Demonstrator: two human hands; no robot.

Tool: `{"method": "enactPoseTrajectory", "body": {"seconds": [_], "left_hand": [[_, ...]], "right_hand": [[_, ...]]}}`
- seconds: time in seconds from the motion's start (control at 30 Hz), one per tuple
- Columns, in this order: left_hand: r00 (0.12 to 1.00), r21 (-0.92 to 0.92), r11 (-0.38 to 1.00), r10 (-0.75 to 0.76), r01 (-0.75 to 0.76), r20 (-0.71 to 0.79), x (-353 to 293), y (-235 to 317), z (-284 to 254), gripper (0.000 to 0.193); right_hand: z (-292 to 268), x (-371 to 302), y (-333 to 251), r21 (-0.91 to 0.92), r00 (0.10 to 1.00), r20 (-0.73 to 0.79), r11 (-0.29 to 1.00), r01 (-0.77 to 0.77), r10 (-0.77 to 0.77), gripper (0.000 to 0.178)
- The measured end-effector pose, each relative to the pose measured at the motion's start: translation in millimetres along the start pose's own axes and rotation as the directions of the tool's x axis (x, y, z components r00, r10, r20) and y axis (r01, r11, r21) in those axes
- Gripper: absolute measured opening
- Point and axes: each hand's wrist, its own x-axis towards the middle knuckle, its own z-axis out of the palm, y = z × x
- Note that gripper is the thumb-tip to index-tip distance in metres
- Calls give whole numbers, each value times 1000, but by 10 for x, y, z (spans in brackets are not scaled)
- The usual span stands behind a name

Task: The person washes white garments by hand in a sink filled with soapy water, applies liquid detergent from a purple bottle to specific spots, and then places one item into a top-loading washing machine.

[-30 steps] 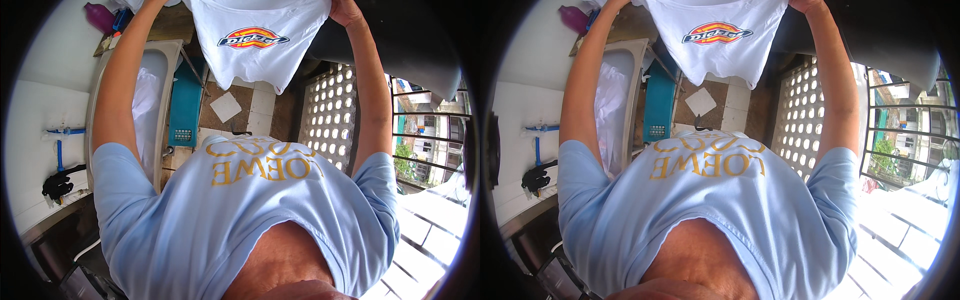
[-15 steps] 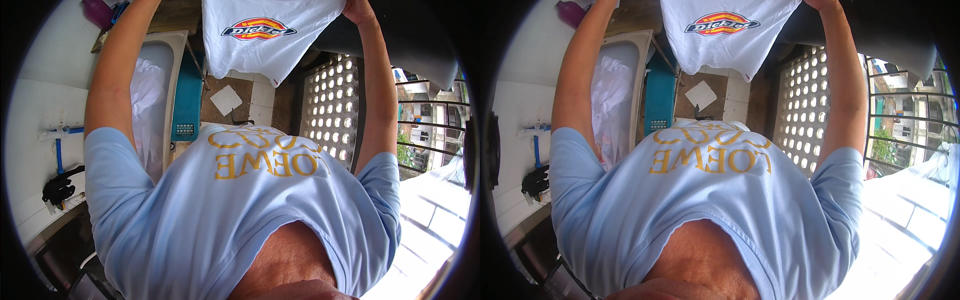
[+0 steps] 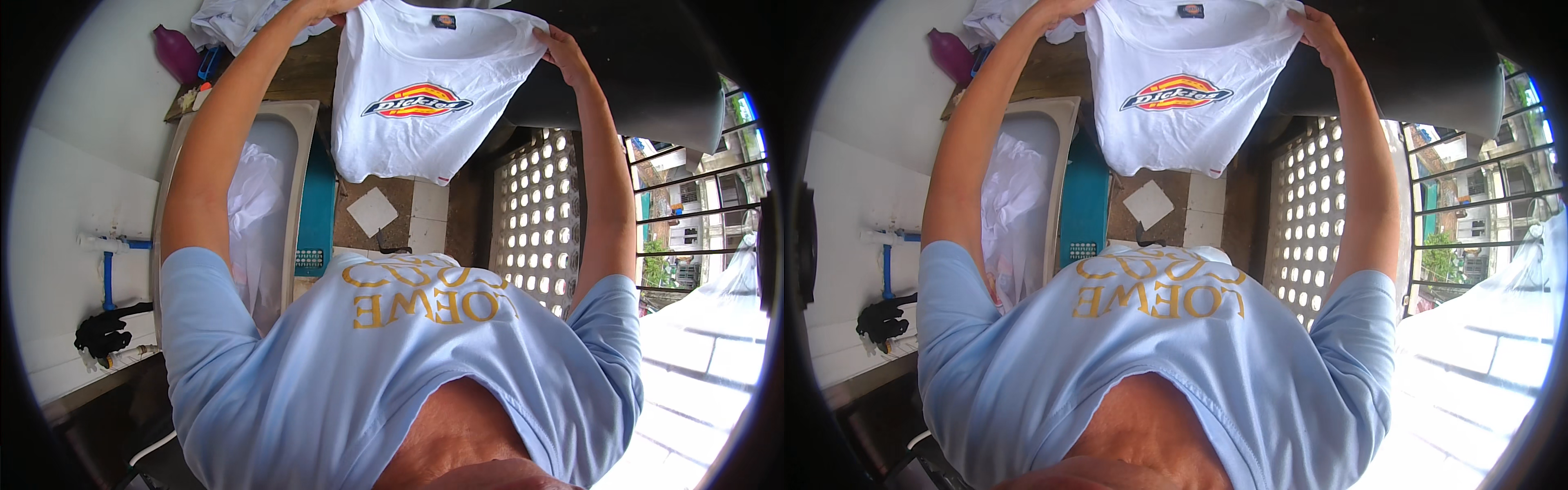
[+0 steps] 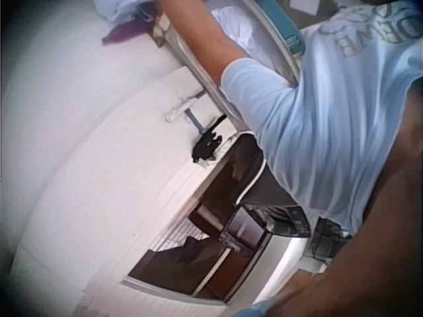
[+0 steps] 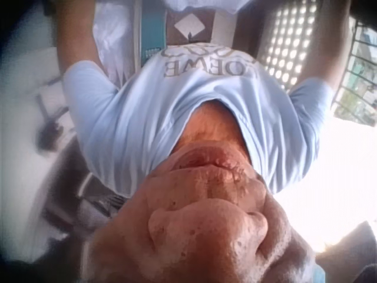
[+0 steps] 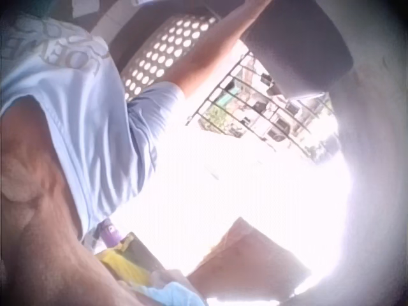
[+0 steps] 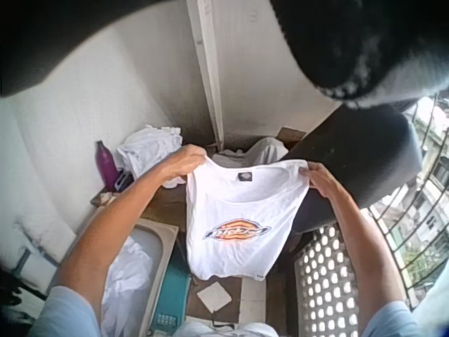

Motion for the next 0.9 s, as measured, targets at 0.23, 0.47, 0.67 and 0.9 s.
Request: {"method": "enactPoseTrajectory", "body": {"seconds": [0.23,0.47,0.67,0.9], "left_hand": [[939,-437,888,18,143,344,-590,962,903,21],[992,-783,614,124,-100,-29,-1241,1563,2432,27],[985,-854,499,-4,-145,-170,-1215,1602,3068,28],[970,-868,454,-36,-199,-242,-1079,1618,3433,28]], "right_hand": [[492,-68,-247,9,999,4,999,-40,40,33],[593,399,-197,473,938,345,859,-197,25,25],[993,204,-596,430,948,164,846,-316,272,31],[806,338,-169,379,938,126,858,-347,324,33]]}}
